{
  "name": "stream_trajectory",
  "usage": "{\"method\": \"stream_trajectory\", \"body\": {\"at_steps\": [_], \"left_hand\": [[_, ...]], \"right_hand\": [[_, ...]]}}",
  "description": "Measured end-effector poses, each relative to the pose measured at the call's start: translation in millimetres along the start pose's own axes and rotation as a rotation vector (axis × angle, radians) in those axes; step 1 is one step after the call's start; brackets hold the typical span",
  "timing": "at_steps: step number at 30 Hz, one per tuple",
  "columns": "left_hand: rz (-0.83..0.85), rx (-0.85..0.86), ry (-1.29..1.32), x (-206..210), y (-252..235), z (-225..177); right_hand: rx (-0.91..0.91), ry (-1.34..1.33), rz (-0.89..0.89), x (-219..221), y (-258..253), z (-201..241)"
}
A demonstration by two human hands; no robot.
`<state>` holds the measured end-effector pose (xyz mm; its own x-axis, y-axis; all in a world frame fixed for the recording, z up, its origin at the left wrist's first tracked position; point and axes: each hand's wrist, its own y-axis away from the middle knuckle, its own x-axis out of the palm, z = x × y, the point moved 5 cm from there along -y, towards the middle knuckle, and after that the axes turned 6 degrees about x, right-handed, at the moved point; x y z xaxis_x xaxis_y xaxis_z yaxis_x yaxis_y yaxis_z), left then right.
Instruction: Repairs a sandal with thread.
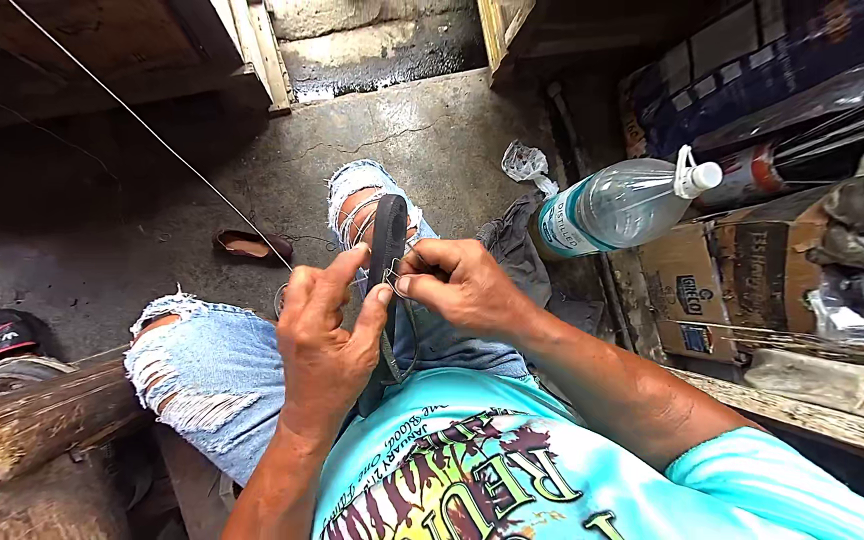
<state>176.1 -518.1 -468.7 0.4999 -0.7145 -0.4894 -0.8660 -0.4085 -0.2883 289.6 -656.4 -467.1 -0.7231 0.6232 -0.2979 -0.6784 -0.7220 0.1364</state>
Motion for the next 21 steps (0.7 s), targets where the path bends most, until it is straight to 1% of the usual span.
{"method": "stream_trajectory", "body": {"at_steps": [2,3,4,5,8,9,11,13,15,17,18,19,21], "left_hand": [[0.023,0.048,-0.046,3.3,-5.0,-4.7],[0.049,0.075,-0.039,5.6,-7.3,-6.6],[0.073,0.102,-0.025,8.5,-9.5,-9.0],[0.09,0.126,-0.015,11.3,-11.4,-11.6],[0.103,0.136,-0.014,15.4,-16.2,-13.7],[0.073,0.126,0.03,15.5,-16.4,-10.9],[-0.003,0.082,0.197,13.3,-16.3,-3.1],[-0.053,0.024,0.387,19.3,-14.1,4.1],[-0.112,-0.019,0.515,29.1,-12.8,9.2],[-0.183,-0.008,0.565,28.1,-18.8,10.6],[-0.192,0.011,0.574,23.7,-27.0,9.8],[-0.182,0.007,0.564,19.0,-34.7,8.8],[-0.151,-0.053,0.537,10.0,-48.6,7.2]], "right_hand": [[0.104,-0.219,0.081,-4.8,3.1,1.6],[0.097,-0.266,0.088,-6.9,4.5,3.7],[0.053,-0.257,0.08,-8.6,5.6,6.7],[-0.02,-0.198,0.063,-9.9,6.1,10.2],[-0.28,0.1,-0.013,-13.2,8.8,21.2],[-0.327,0.213,-0.058,-14.9,9.5,22.1],[-0.352,0.447,-0.15,-18.2,7.2,16.4],[-0.372,0.592,-0.218,-21.2,4.8,5.7],[-0.443,0.652,-0.25,-23.8,7.3,2.2],[-0.538,0.642,-0.274,-19.3,5.7,1.6],[-0.6,0.624,-0.278,-15.3,0.2,3.5],[-0.657,0.616,-0.259,-12.3,-2.6,6.9],[-0.735,0.62,-0.152,-8.5,-3.9,13.5]]}}
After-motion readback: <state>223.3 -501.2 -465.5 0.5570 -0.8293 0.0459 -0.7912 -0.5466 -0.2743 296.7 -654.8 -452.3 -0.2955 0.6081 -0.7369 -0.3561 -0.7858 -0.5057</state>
